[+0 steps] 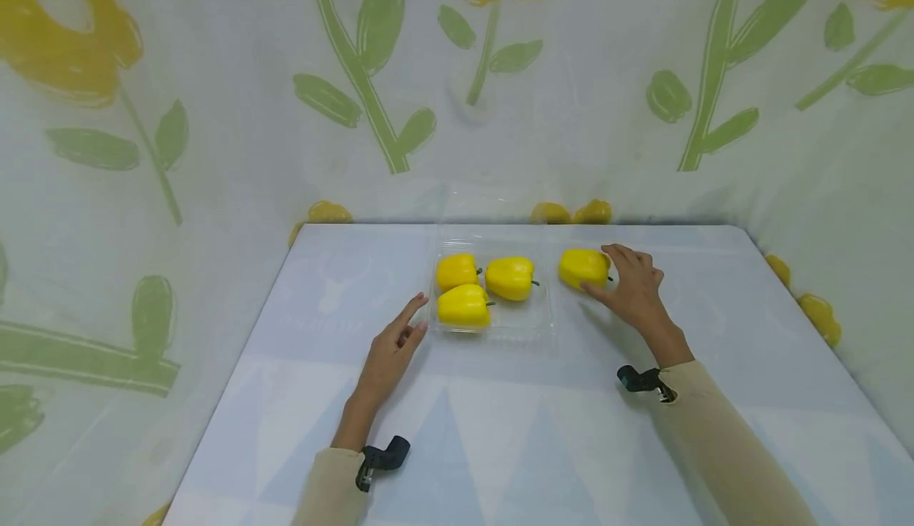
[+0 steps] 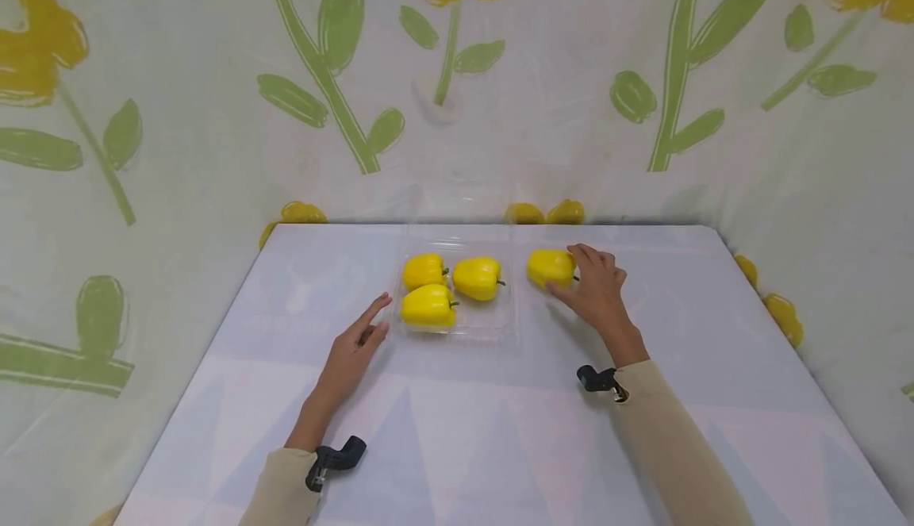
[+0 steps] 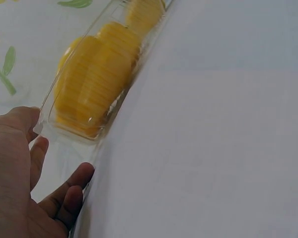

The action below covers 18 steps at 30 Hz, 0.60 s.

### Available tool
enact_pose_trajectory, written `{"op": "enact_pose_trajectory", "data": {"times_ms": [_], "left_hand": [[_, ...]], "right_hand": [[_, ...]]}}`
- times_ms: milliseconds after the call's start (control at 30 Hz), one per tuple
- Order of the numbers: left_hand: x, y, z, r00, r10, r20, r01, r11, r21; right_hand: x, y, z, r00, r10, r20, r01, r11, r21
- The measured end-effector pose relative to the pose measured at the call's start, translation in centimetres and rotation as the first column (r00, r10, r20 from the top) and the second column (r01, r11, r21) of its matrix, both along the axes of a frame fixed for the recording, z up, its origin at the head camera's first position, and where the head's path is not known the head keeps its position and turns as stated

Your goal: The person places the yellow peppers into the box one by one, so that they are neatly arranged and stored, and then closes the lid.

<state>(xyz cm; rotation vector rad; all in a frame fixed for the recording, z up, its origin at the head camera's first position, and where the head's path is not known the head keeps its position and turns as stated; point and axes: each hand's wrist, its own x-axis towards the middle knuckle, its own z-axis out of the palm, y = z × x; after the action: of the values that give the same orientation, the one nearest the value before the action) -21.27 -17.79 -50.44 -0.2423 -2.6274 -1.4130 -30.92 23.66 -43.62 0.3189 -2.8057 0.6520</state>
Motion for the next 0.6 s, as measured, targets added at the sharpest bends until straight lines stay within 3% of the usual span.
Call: {"op": "enact_pose_trajectory", "data": {"times_ms": [600], "left_hand": [[0.3,0.1,0.4,1.000,0.001,0.008,-0.001,1.000,0.013]], "right_hand": [[-1.3,0.4,-0.3,0.995,0.015,0.094,-0.019,0.999,0.046]]}}
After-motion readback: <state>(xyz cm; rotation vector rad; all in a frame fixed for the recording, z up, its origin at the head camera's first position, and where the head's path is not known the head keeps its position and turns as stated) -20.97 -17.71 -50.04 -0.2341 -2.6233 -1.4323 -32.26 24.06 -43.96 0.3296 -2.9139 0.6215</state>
